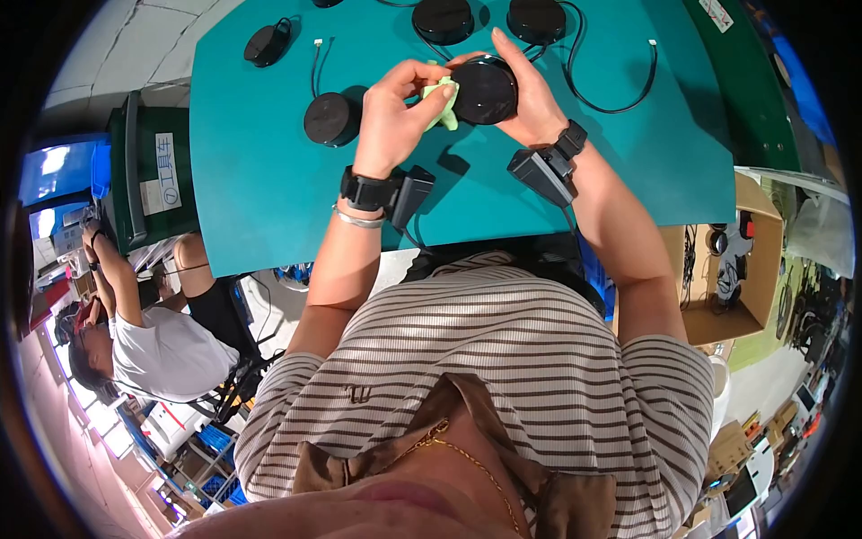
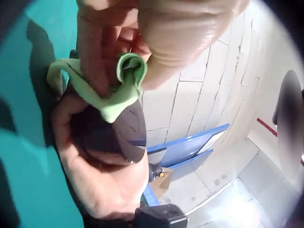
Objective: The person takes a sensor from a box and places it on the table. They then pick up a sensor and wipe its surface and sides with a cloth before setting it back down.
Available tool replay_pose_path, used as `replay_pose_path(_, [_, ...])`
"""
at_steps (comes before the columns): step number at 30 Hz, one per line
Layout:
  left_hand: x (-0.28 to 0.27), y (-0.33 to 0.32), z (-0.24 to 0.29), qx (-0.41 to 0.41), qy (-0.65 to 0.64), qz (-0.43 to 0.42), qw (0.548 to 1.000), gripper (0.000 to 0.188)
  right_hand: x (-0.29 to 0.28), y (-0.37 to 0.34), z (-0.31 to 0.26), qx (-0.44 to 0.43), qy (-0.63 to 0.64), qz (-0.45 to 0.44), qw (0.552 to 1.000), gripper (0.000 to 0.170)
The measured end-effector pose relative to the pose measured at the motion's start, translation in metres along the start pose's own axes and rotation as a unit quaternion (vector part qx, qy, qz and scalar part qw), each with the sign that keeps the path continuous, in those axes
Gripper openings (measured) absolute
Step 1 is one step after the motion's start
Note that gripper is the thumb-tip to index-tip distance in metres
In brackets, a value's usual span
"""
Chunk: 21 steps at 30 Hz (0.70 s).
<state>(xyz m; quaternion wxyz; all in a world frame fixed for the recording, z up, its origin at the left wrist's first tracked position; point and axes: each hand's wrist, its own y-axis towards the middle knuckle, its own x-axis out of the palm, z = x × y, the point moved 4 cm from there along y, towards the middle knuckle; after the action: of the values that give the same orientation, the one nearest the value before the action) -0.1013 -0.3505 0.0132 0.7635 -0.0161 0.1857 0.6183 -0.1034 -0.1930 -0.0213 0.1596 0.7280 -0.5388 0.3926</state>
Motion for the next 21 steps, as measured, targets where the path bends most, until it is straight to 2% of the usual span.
replay_pose_path(3, [0.0033,0.0007,-0.0005,0.002,-0.008,-0.011,1.0,0.018,-0.0029,0.0014,0.0016,0.013,0.003,-0.026,1.0,0.055])
replay_pose_path(5, [0.0042,-0.0015,-0.0043,-0.041,-0.012,0.031,0.999,0.019,-0.0012,0.0052,0.0032,-0.006,-0.022,-0.022,0.999,0.056])
replay_pose_path(7, [0.0014,-0.0011,-0.0013,-0.014,0.018,0.026,0.999,0.019,0.0014,0.0041,0.0037,0.001,-0.013,-0.023,1.0,0.056])
replay_pose_path(9, [0.0003,0.0006,0.0021,0.052,0.032,0.001,0.998,0.018,-0.0011,0.0002,0.0002,0.003,-0.007,-0.018,1.0,0.056])
replay_pose_path(11, [0.0017,0.0001,0.0034,0.024,0.019,-0.012,0.999,0.017,-0.0026,0.0002,0.0015,0.019,0.001,-0.01,1.0,0.057])
replay_pose_path(13, [0.0038,-0.0017,-0.0018,-0.036,-0.002,0.02,0.999,0.018,0.0004,0.0017,0.0027,0.024,-0.007,-0.004,1.0,0.058])
replay_pose_path(14, [0.0055,-0.0028,-0.002,-0.005,0.013,0.045,0.999,0.017,0.0017,0.0026,0.0028,0.014,-0.014,0.0,1.0,0.058])
replay_pose_path(19, [0.0072,-0.0015,0.0024,0.023,0.031,0.021,0.999,0.017,-0.0038,0.0032,0.0026,0.009,-0.002,-0.011,1.0,0.06])
replay_pose_path(21, [0.0057,-0.0003,0.0051,0.049,0.004,0.071,0.996,0.016,0.0003,0.0033,0.0023,0.018,0.006,-0.013,1.0,0.061])
